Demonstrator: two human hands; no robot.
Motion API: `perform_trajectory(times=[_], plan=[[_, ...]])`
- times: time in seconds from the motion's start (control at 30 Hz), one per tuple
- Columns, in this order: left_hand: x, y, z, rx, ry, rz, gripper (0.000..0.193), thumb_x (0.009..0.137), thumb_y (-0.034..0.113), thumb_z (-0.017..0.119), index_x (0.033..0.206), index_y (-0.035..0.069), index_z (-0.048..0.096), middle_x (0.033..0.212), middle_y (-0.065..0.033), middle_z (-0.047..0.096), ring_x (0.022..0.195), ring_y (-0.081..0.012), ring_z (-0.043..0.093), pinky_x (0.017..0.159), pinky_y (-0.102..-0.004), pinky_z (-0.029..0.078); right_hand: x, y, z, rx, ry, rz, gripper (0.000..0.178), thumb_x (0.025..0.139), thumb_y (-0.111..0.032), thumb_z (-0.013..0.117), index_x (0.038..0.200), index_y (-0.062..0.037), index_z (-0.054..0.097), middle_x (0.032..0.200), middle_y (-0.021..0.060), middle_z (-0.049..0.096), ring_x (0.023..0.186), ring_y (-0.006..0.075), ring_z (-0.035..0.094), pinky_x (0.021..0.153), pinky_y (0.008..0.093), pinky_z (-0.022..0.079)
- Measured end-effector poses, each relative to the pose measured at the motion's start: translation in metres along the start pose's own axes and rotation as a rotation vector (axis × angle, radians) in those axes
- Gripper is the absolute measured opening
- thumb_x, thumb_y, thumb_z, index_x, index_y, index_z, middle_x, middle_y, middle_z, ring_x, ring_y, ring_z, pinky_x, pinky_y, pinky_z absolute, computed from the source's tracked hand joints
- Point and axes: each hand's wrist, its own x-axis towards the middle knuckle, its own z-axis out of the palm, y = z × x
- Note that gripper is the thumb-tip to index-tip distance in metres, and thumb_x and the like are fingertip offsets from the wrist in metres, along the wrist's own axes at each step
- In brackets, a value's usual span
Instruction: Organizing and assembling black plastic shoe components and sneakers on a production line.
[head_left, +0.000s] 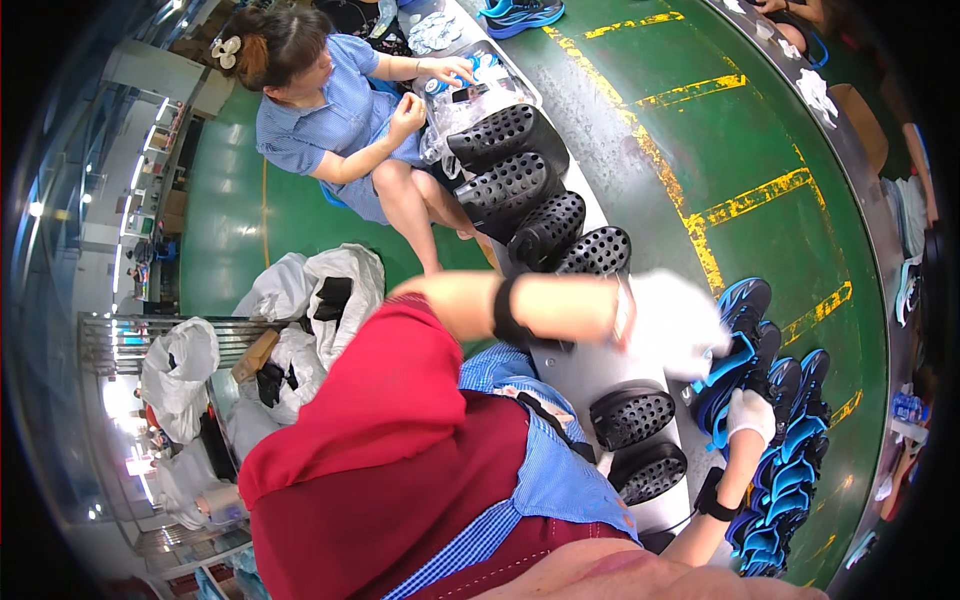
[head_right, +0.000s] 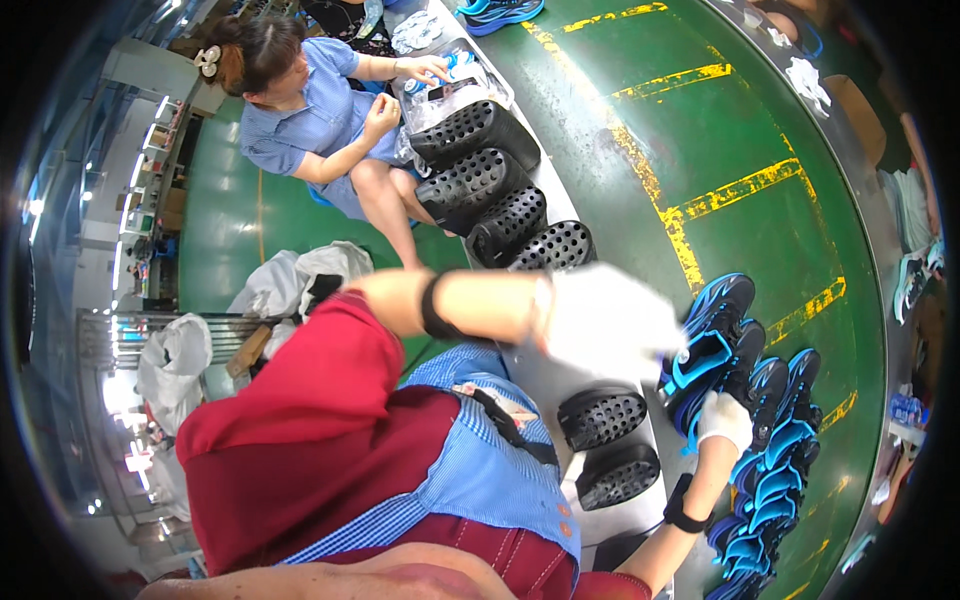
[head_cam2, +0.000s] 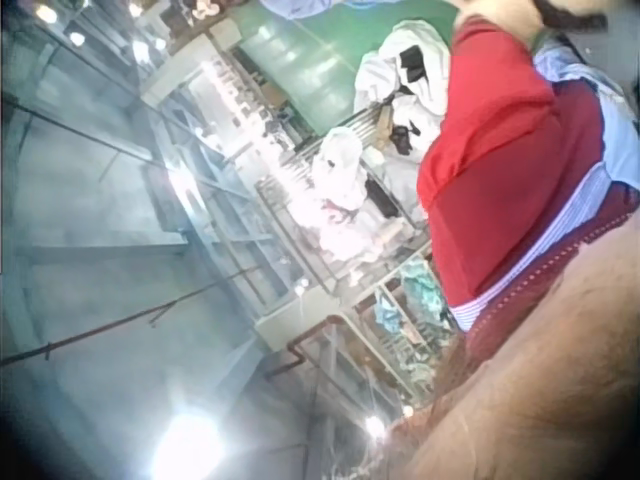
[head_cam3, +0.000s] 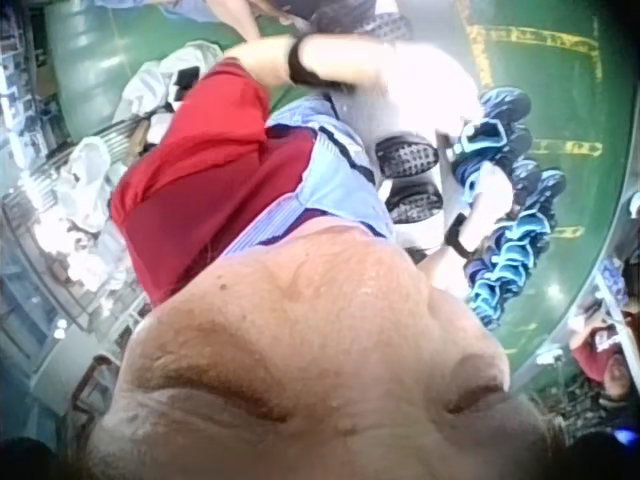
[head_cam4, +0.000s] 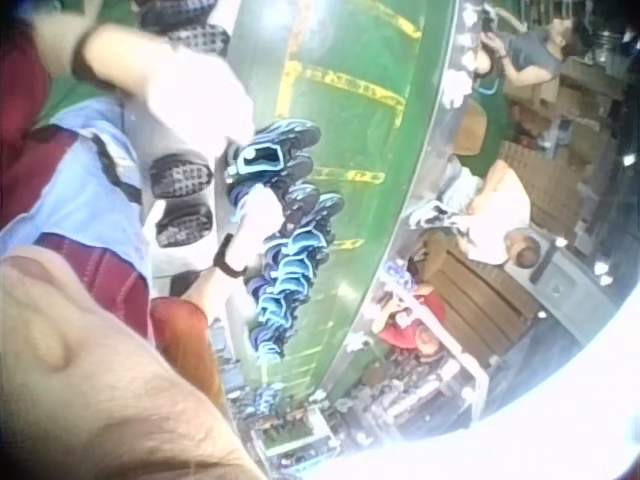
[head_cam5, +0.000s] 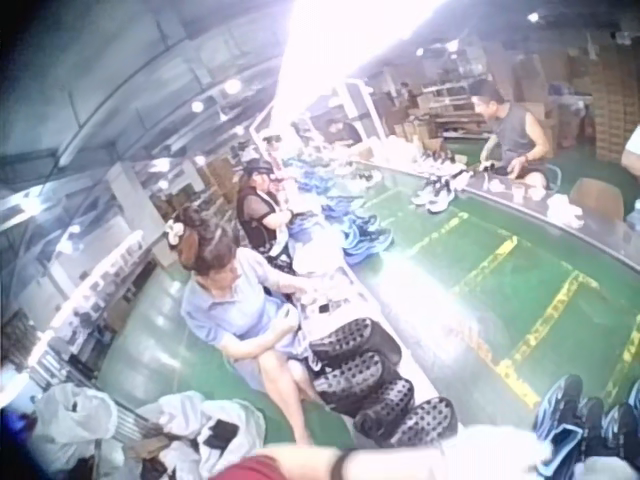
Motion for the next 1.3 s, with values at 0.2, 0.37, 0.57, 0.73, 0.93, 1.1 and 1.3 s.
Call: perform_trajectory(times=[0.2,0.37,0.57,0.73,0.93,1.1,1.3], plan=[[-0.039,-0.117,-0.173,0.686,0.391,-0.458,0.037,0.084,0.031,0.052,0.110,0.007,0.063,0.105,-0.0140,0.065,0.097,-0.0311,0.063,0.084,-0.0417,0.050,0.010,-0.079,0.030,-0.063,0.033,-0.330,0.031,0.085,-0.031,0.050,0.090,-0.0044,0.063,0.098,0.0188,0.065,0.092,0.0356,0.063,0.080,0.0457,0.050],[-0.141,-0.252,-0.219,0.739,0.300,-0.676,0.038,0.085,0.030,0.050,0.113,0.008,0.063,0.108,-0.0142,0.064,0.101,-0.0309,0.062,0.087,-0.0415,0.050,0.015,-0.138,0.024,-0.180,-0.053,-0.337,0.030,0.077,-0.032,0.064,0.091,-0.0058,0.067,0.097,0.0154,0.067,0.093,0.0329,0.065,0.079,0.0418,0.052],[-0.166,-0.495,-0.294,0.816,0.146,-0.981,0.040,0.086,0.028,0.048,0.118,0.008,0.061,0.112,-0.0145,0.064,0.106,-0.0305,0.061,0.090,-0.0412,0.049,0.023,-0.200,0.059,-0.330,-0.441,-0.274,0.045,0.074,-0.043,0.069,0.103,-0.0094,0.070,0.105,0.0151,0.068,0.100,0.0302,0.065,0.085,0.0390,0.051],[-0.132,-0.595,-0.294,0.617,0.273,-1.197,0.044,0.087,0.024,0.043,0.126,0.010,0.058,0.126,-0.0158,0.058,0.119,-0.0320,0.054,0.100,-0.0424,0.043,0.020,-0.188,0.158,-0.366,-0.247,-0.561,0.052,0.093,-0.034,0.044,0.138,-0.0089,0.044,0.143,0.0122,0.042,0.133,0.0230,0.039,0.110,0.0370,0.029],[-0.176,-0.714,-0.293,0.748,0.293,-1.090,0.050,0.081,0.030,0.060,0.124,0.004,0.055,0.126,-0.0234,0.053,0.119,-0.0375,0.050,0.102,-0.0426,0.041,0.029,-0.212,0.168,-0.703,-0.472,-0.456,0.048,0.096,-0.025,0.033,0.140,-0.0065,0.043,0.147,0.0103,0.038,0.137,0.0279,0.033,0.114,0.0410,0.021],[-0.169,-0.758,-0.285,0.692,0.328,-1.046,0.048,0.082,0.014,0.053,0.128,0.003,0.049,0.130,-0.0219,0.051,0.123,-0.0337,0.049,0.103,-0.0404,0.040,0.020,-0.172,0.219,-0.168,-0.533,-0.031,0.044,0.096,-0.021,0.035,0.137,-0.0095,0.047,0.140,0.0124,0.047,0.130,0.0224,0.044,0.109,0.0319,0.031],[-0.139,-0.768,-0.270,0.942,0.263,-0.889,0.033,0.087,0.022,0.045,0.111,0.004,0.060,0.113,-0.0204,0.063,0.101,-0.0365,0.063,0.088,-0.0479,0.050,0.104,-0.242,0.238,0.369,-0.289,-0.202,0.039,0.089,-0.013,0.043,0.127,-0.0081,0.052,0.131,0.0146,0.053,0.123,0.0260,0.049,0.103,0.0340,0.038]])
